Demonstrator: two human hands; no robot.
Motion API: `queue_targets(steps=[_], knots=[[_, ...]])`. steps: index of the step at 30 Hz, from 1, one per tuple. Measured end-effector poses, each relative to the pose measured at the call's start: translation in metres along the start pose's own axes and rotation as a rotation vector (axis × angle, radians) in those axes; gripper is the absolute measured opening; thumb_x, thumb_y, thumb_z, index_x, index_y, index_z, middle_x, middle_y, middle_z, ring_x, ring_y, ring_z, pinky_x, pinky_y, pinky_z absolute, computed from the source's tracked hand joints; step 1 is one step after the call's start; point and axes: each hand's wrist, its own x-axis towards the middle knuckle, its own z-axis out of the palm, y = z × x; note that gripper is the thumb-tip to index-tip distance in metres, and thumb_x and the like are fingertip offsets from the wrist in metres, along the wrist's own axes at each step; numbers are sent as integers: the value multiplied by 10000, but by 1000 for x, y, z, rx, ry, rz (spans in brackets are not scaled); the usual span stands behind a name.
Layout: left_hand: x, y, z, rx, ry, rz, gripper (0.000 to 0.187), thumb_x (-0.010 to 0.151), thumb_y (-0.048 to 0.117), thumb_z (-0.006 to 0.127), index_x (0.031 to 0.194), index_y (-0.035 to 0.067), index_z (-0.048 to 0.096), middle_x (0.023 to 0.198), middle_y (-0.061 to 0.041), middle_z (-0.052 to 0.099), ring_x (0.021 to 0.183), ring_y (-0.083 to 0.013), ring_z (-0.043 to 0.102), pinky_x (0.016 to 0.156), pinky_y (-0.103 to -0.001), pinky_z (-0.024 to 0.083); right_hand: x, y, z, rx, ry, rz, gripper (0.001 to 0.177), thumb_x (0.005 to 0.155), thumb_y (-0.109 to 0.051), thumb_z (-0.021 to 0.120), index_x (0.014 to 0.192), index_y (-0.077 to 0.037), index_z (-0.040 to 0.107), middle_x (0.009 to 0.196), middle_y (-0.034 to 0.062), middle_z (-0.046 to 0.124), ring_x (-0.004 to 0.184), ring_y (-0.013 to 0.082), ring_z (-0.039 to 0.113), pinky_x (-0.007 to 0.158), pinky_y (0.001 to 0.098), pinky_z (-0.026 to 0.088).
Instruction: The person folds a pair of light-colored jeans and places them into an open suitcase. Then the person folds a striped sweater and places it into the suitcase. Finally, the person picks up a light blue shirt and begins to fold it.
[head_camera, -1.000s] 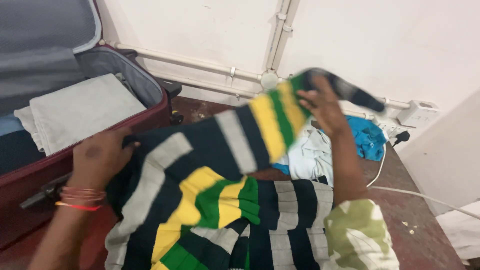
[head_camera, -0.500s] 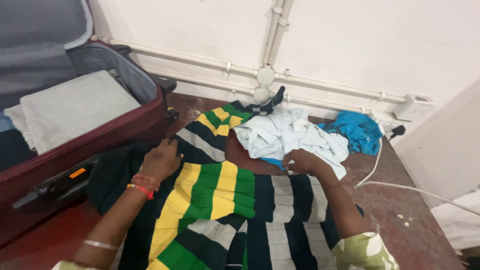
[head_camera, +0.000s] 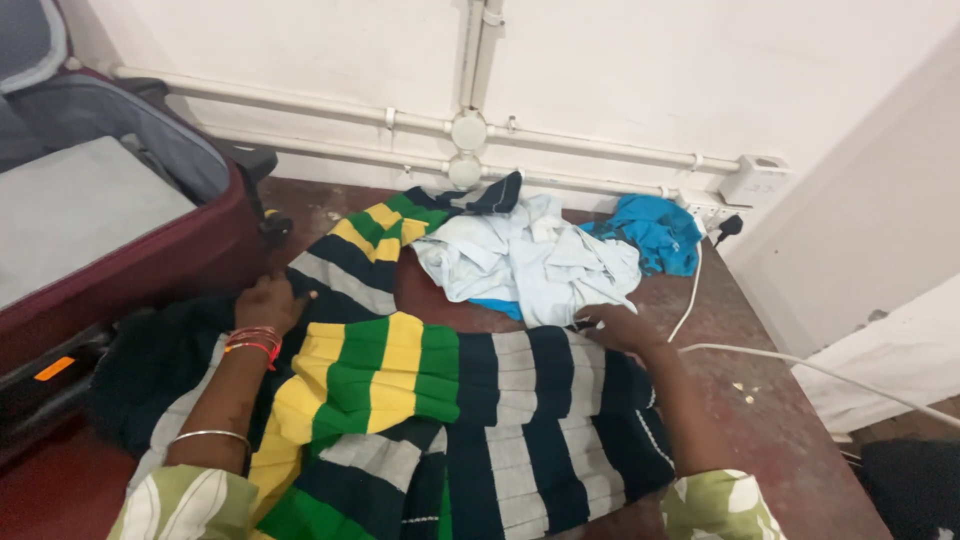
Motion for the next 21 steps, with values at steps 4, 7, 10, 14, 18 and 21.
queue_targets(steps=[4,7,10,14,18,21], knots=[[-2,1,13,108,162,81,288,1030,353,610,1115,88,683,1001,-197,746,942,-415,741,841,-518,589,-10,-12,-9,-3,79,80,257,823,-286,762,1020,-123,793,959,117,773,929,310,730,835,413,552],[-7,11,-1,117,211,43,240,998,310,623,1055,89,699,975,-202,748,912,-422,741,816,-539,584,-25,-18,-33,47,258,62,239,819,-270,777,981,-97,804,868,137,758,828,311,723,761,411,542],[11,32,-49,-72,212,-116,313,1002,344,633,1113,55,685,1024,-260,731,960,-470,713,826,-567,560,-19,-28,-75,154,422,208,245,855,-258,761,1030,-87,774,786,153,731,666,293,693,631,411,523],[34,58,-109,-374,272,-261,355,973,360,668,1191,80,672,1140,-295,687,1070,-509,649,898,-576,515,-3,-37,-105,447,577,482,237,947,-214,703,1121,-54,719,727,188,684,499,250,636,493,383,477],[40,79,-112,-742,422,-193,491,932,208,648,1401,115,541,1218,-286,664,1157,-476,635,1006,-516,495,47,-16,-101,853,779,173,348,923,-177,630,1250,-110,528,832,140,726,631,243,681,543,364,512],[37,91,-80,-571,580,179,703,888,140,716,1502,21,394,1393,-318,544,1279,-525,520,1068,-540,423,73,22,-82,196,843,-180,472,888,-120,687,1330,28,611,1157,244,700,1034,398,668,826,424,519]])
